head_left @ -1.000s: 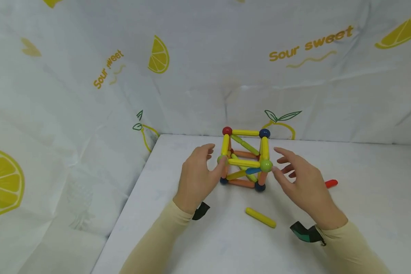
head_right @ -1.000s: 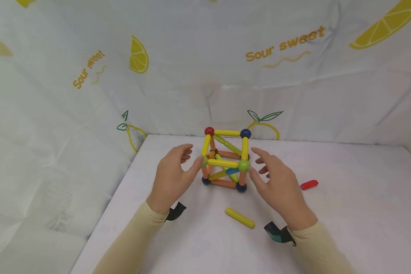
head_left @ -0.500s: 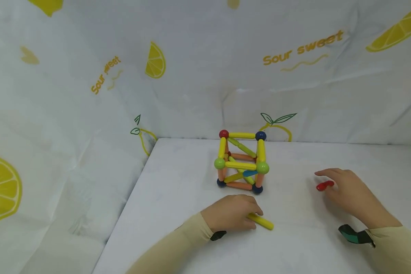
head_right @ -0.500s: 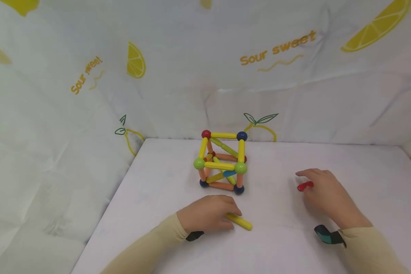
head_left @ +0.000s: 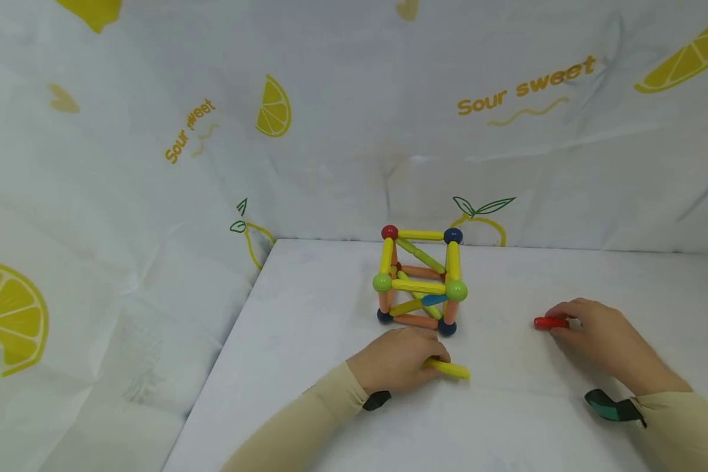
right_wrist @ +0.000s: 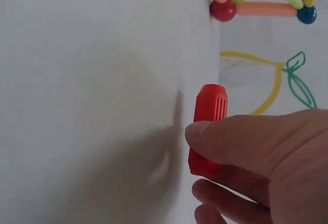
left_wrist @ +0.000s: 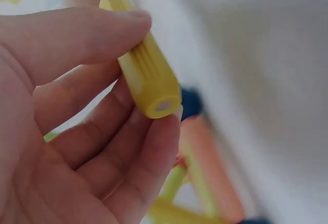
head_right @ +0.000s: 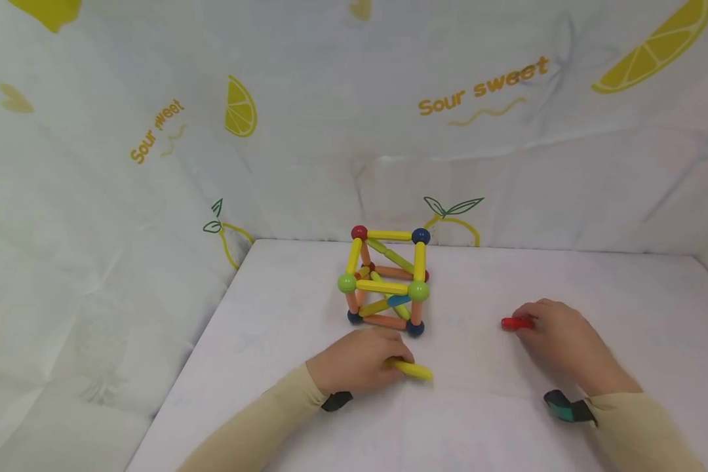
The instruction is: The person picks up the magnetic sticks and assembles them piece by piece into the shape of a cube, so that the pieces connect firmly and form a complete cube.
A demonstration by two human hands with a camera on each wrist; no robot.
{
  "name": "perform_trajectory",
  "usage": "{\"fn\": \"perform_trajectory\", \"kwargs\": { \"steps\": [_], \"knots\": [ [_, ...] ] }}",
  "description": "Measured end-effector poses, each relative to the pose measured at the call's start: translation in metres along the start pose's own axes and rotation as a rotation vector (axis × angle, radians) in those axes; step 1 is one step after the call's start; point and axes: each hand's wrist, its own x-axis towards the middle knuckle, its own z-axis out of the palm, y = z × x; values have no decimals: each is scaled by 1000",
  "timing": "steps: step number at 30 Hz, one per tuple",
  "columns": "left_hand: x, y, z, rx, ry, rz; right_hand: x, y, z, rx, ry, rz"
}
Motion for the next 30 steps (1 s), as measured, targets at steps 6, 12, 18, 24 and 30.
{"fn": "perform_trajectory", "kwargs": {
  "steps": [6, 12, 18, 24, 30],
  "knots": [
    [-13, 0, -33, -26, 155, -41, -6, -50, -8, 53, 20, -52],
    [-25, 2, -49, -26, 269, -65, -16, -98, -14, 82, 148, -208],
    [-28, 2, -52, 10, 342, -32, -20, -128, -12, 73, 258, -349],
    [-28, 3, -53, 0, 335, -25, -22, -140, -10, 90, 302, -415],
    [-32, 6, -56, 21, 366, -23, -24, -147, -10, 102, 274, -388]
  ]
}}
